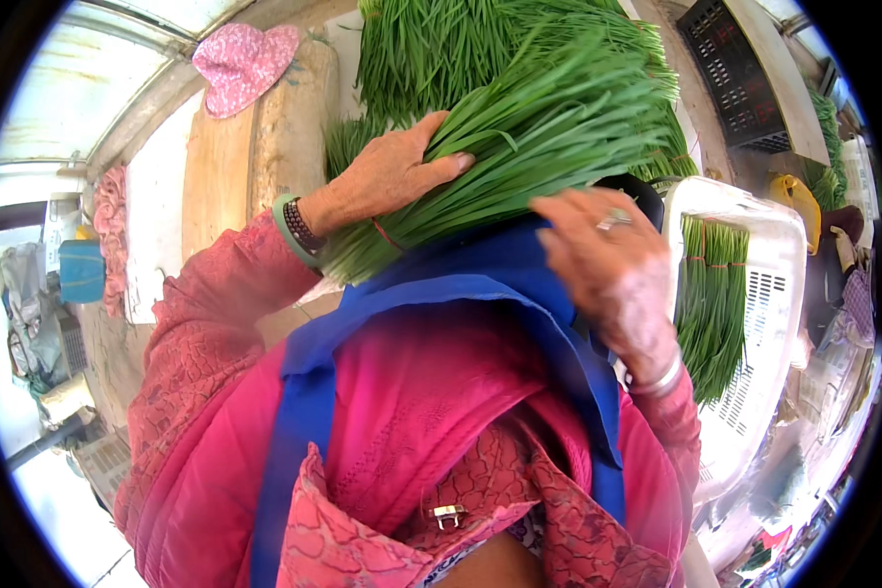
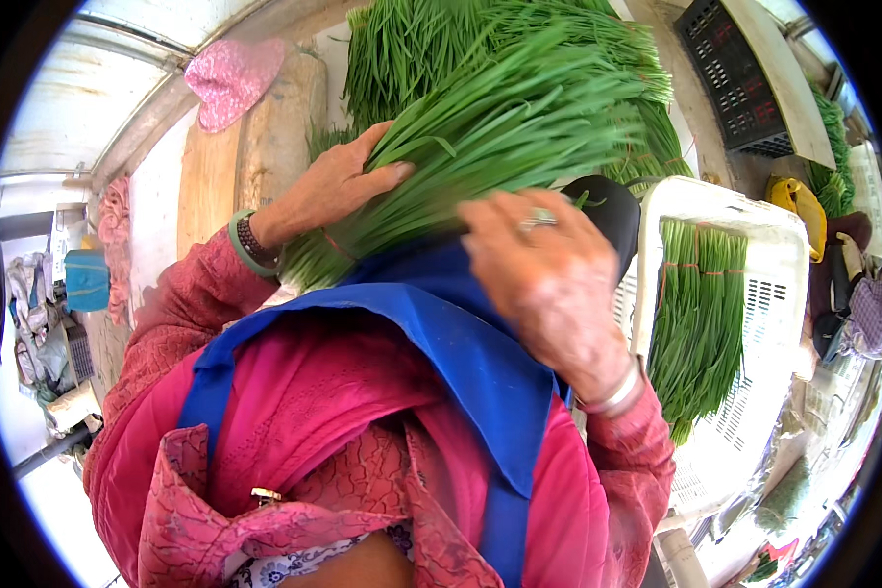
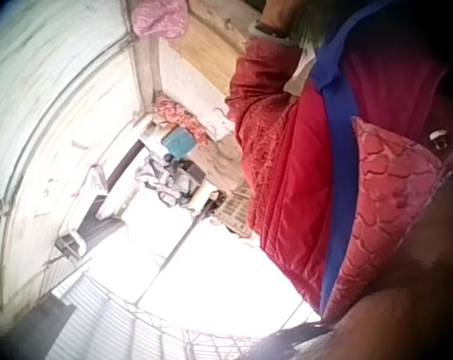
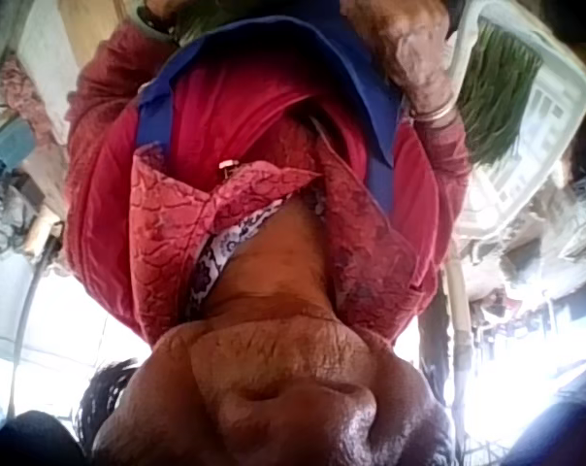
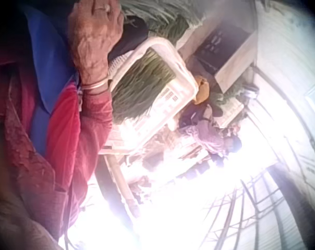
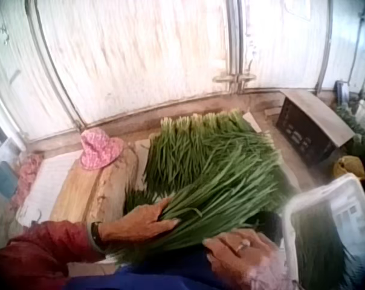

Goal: The person gathers green leafy vegetables, aligns them into bunches, and ties each bunch with a rubber band. The tied bundles are then placed into a white plastic basket.

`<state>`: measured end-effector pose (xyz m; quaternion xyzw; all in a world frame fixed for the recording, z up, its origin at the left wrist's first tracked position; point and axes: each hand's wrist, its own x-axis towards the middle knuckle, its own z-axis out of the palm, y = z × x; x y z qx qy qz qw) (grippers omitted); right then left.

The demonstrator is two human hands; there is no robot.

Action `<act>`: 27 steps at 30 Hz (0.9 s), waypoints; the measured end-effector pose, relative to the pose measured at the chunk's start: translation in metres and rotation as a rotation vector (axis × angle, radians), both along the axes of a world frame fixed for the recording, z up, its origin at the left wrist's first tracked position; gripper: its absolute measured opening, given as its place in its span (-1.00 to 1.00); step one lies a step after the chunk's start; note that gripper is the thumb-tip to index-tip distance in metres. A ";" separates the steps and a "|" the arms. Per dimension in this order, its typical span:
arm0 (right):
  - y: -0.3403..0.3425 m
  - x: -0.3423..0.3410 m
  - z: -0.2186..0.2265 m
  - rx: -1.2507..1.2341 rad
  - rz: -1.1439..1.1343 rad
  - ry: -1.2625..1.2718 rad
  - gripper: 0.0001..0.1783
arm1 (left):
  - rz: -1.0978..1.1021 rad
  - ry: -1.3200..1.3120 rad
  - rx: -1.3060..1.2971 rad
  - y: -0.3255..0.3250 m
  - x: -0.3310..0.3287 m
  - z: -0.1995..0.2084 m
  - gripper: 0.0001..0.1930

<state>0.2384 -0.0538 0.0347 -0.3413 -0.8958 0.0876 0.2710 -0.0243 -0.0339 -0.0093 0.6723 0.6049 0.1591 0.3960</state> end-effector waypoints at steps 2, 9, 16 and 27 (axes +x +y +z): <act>0.009 -0.027 -0.008 0.101 0.092 0.006 -0.53 | 0.011 0.015 -0.030 0.005 0.003 0.003 -0.36; 0.014 -0.047 -0.042 0.069 0.011 -0.204 -0.28 | 0.098 -0.328 0.122 0.009 -0.010 -0.023 -0.49; 0.000 -0.035 -0.065 -0.023 0.010 -0.200 -0.29 | 0.192 -0.533 -0.102 0.008 -0.002 -0.016 -0.49; 0.003 -0.030 -0.067 -0.055 0.022 -0.198 -0.29 | 0.000 -0.029 0.148 0.015 0.008 -0.009 0.05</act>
